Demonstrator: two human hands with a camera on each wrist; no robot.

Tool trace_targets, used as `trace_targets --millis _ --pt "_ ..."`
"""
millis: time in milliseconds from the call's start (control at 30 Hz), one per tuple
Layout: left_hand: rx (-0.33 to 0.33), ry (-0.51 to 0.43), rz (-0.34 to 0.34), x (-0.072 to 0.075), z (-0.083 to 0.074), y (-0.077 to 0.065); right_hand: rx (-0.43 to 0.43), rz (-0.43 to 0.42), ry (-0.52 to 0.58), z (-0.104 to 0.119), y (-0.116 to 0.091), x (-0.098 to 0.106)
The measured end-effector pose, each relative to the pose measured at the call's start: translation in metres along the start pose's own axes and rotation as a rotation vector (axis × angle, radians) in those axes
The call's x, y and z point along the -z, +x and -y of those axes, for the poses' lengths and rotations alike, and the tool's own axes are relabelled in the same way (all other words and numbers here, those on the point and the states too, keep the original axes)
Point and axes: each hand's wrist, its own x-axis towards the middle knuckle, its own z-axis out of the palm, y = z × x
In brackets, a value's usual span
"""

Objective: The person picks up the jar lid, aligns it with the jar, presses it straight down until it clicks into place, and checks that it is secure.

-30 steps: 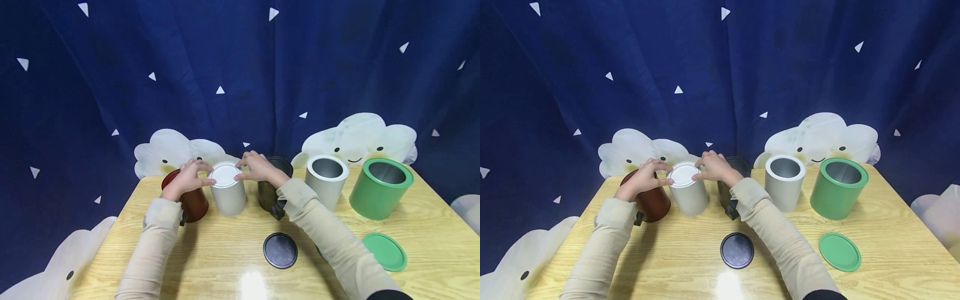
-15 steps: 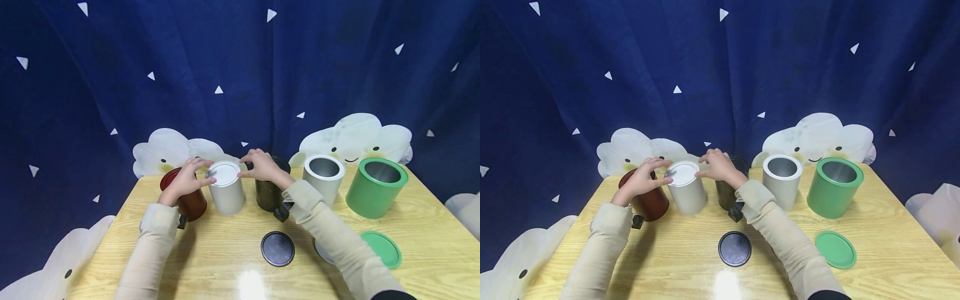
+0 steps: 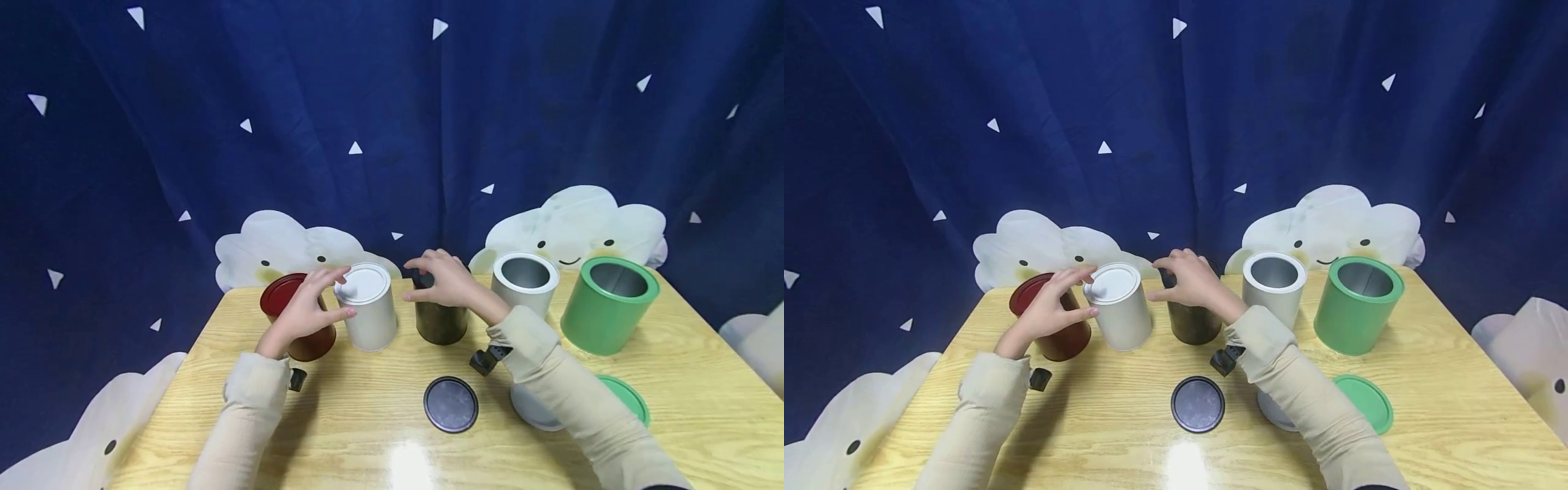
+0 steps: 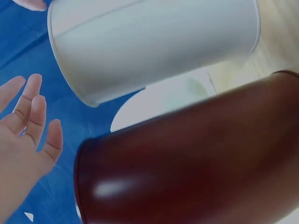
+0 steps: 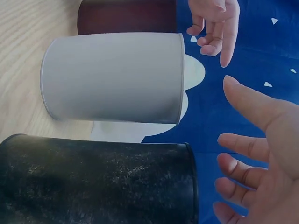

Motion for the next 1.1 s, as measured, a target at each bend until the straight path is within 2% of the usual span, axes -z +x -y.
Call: trace_targets --millis 133,500,600,900,1100 --pt "-0.029 0.005 -0.003 -0.003 -0.006 -0.004 0.024 -0.031 0.031 0.0 -0.011 0.004" --pt "-0.023 -0.008 0.034 -0.006 -0.021 -0.014 0.103 -0.037 0.138 0.002 -0.035 0.013" --pt "-0.033 -0.02 0.026 -0.008 -0.025 -0.015 0.107 -0.037 0.145 0.001 -0.041 0.014" --pt "-0.135 -0.046 -0.026 -0.017 -0.036 -0.018 0.086 -0.073 0.149 0.001 -0.062 0.021" --pt "-0.12 -0.052 -0.024 -0.023 -0.04 -0.022 0.113 -0.103 0.12 -0.003 -0.073 0.024"
